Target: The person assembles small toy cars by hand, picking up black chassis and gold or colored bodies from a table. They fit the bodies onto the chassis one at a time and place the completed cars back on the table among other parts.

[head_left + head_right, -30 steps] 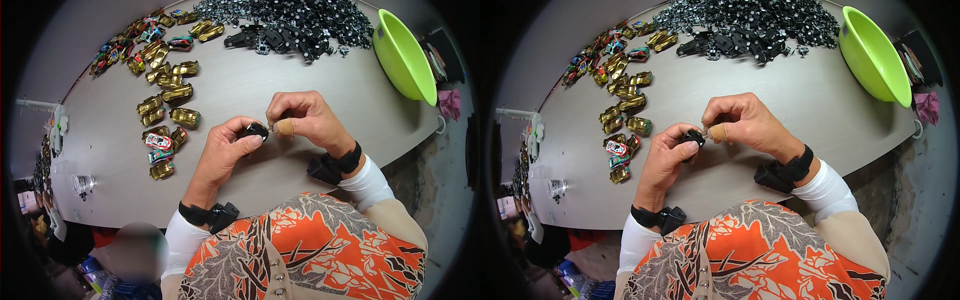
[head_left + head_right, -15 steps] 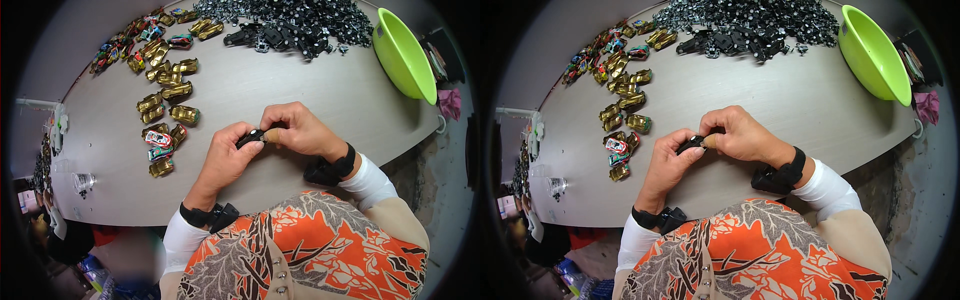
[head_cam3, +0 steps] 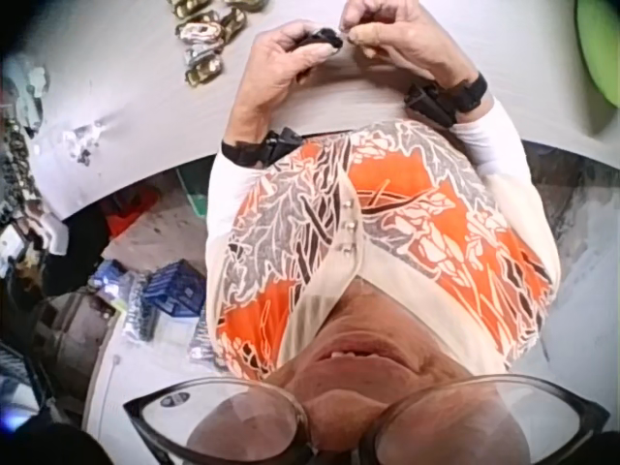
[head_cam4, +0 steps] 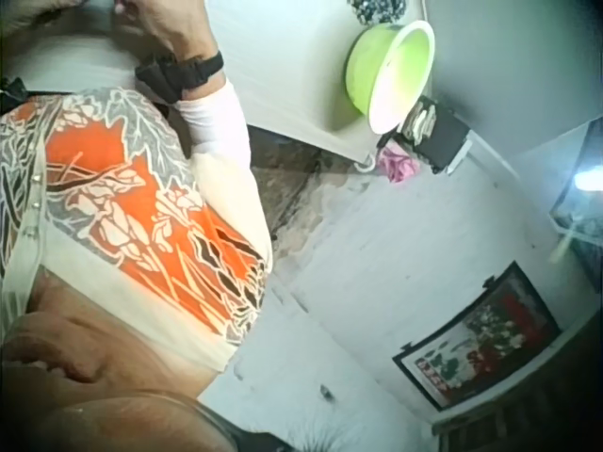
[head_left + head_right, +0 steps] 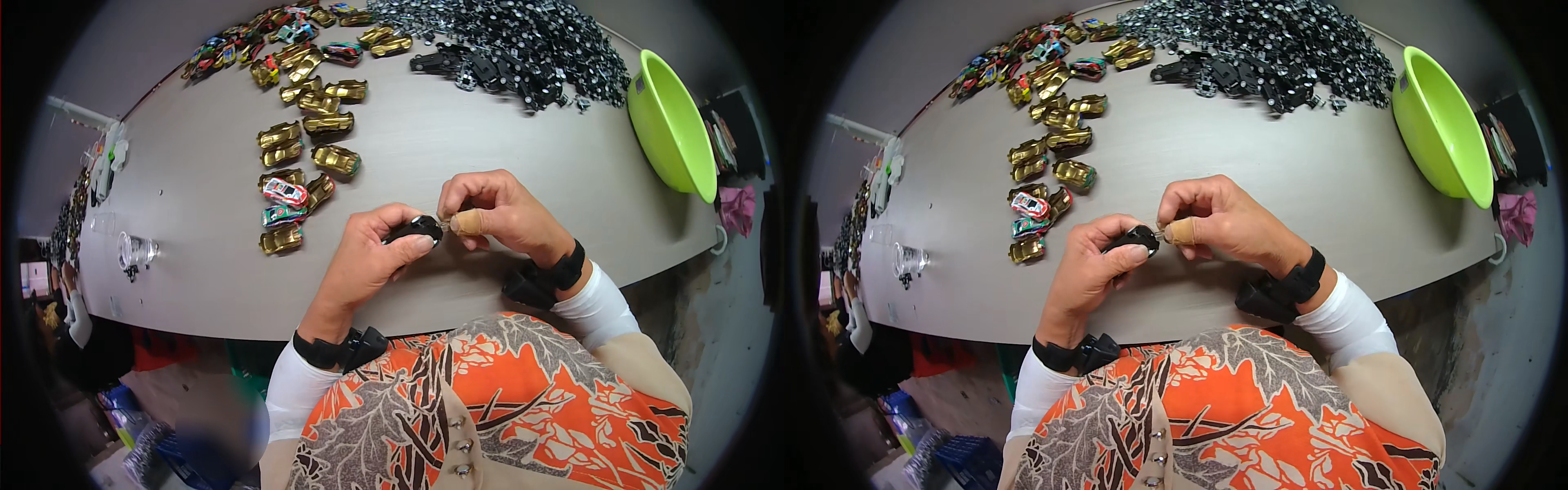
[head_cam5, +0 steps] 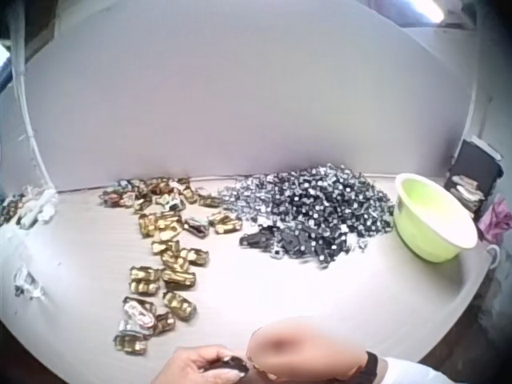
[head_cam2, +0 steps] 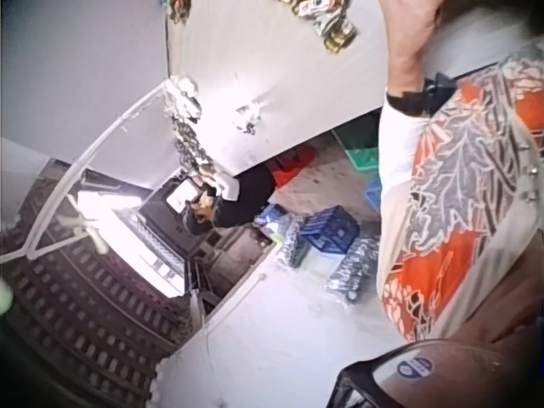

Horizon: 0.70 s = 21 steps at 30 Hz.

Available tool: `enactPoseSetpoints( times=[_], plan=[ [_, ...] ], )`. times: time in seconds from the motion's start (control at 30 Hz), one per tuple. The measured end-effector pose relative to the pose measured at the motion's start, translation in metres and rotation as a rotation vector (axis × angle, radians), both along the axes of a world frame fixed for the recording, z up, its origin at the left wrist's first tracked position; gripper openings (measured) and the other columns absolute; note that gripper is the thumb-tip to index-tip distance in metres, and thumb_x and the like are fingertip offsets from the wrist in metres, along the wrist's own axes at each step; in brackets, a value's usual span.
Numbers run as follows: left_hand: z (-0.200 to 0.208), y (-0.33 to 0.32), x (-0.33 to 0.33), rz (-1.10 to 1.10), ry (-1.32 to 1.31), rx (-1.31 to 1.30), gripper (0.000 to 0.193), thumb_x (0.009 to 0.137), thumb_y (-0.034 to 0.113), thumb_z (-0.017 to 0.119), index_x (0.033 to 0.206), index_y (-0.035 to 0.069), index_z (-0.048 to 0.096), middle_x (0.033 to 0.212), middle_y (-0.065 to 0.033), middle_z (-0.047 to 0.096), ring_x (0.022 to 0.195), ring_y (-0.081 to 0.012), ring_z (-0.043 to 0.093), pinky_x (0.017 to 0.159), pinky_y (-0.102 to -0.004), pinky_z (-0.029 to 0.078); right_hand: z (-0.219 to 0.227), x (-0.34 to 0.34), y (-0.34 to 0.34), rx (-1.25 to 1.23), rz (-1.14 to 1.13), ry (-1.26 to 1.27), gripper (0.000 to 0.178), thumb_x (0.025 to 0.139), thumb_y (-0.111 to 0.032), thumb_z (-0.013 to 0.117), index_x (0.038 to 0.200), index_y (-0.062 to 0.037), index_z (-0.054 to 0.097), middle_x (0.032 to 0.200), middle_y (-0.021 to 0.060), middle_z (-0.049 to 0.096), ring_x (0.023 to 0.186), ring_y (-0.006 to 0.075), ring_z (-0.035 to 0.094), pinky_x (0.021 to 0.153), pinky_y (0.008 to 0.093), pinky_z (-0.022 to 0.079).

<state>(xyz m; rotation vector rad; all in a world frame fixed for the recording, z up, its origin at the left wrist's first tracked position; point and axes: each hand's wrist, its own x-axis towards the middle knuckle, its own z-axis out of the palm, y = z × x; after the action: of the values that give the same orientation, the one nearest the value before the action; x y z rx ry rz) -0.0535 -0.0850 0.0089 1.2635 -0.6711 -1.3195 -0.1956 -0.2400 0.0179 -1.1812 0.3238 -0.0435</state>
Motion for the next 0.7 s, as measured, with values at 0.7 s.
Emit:
enactPoseSetpoints(
  times=[0.7],
  plan=[
    [0.018,0.16,0.004,0.216,-0.427,0.228,0.027,0.07,0.0,0.065,0.096,-0.004,0.063,0.083,-0.0067,0.064,0.077,-0.0107,0.058,0.07,-0.0232,0.046,-0.019,0.04,-0.02,-0.936,-0.024,-0.182,0.023,0.071,-0.001,0.062,0.094,0.0,0.058,0.083,0.0067,0.058,0.076,0.0163,0.057,0.07,0.0283,0.047]
  ],
)
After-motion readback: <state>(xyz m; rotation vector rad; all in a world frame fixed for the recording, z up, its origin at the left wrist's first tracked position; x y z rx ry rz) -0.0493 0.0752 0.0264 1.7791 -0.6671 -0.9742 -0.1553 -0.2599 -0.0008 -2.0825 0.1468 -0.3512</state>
